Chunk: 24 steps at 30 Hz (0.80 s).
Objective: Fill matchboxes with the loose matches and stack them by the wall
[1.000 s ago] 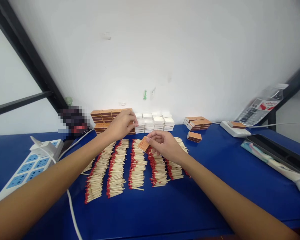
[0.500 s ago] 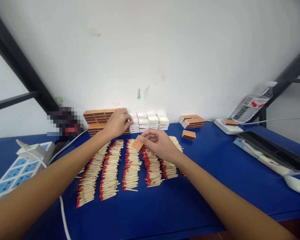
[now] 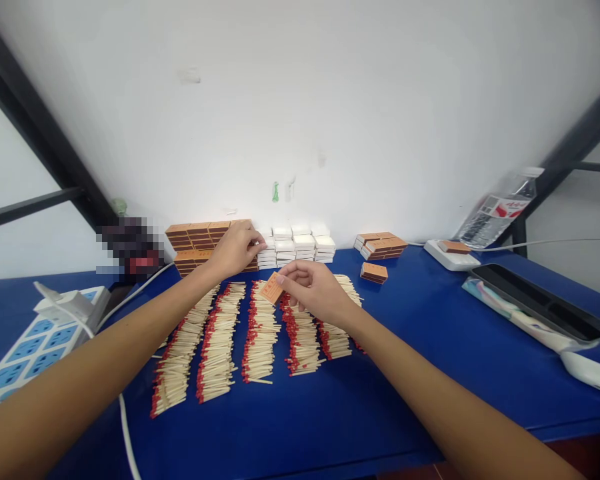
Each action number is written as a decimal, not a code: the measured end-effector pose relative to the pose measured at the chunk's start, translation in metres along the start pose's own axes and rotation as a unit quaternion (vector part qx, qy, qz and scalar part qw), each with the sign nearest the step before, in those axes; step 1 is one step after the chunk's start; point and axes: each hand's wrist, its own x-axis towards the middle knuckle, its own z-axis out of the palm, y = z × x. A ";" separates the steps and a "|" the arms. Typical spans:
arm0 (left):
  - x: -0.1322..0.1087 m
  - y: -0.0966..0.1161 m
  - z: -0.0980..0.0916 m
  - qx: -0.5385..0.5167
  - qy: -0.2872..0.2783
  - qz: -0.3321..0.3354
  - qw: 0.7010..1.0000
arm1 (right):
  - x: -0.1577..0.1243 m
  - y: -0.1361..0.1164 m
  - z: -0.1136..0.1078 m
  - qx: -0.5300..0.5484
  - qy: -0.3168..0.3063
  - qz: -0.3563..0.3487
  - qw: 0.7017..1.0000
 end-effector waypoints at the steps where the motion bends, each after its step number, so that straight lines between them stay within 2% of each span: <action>1: 0.000 0.000 0.000 -0.002 0.003 -0.001 1.000 | 0.000 -0.001 0.000 0.002 0.000 0.001 1.000; 7: -0.006 0.012 -0.010 -0.017 0.043 -0.014 0.999 | 0.001 0.003 -0.001 0.001 0.019 0.006 1.000; 10: -0.020 0.035 -0.023 -0.020 0.073 -0.004 0.997 | 0.003 0.008 -0.003 0.008 0.071 0.015 0.997; 12: -0.034 0.056 -0.030 -0.016 0.079 0.032 0.996 | 0.005 0.011 -0.004 0.019 0.102 0.037 0.994; 15: -0.053 0.083 -0.035 0.017 0.052 0.099 0.994 | 0.005 0.011 -0.004 0.045 0.113 0.070 0.990; 17: -0.060 0.093 -0.036 0.035 0.029 0.110 0.993 | 0.004 0.009 -0.003 0.062 0.097 0.075 0.991; 20: -0.063 0.094 -0.036 0.027 0.003 0.086 0.996 | 0.001 0.006 0.000 0.079 0.063 0.064 0.993; 24: -0.063 0.081 -0.038 -0.036 -0.001 0.033 0.999 | 0.000 0.005 0.003 0.077 0.039 0.055 0.995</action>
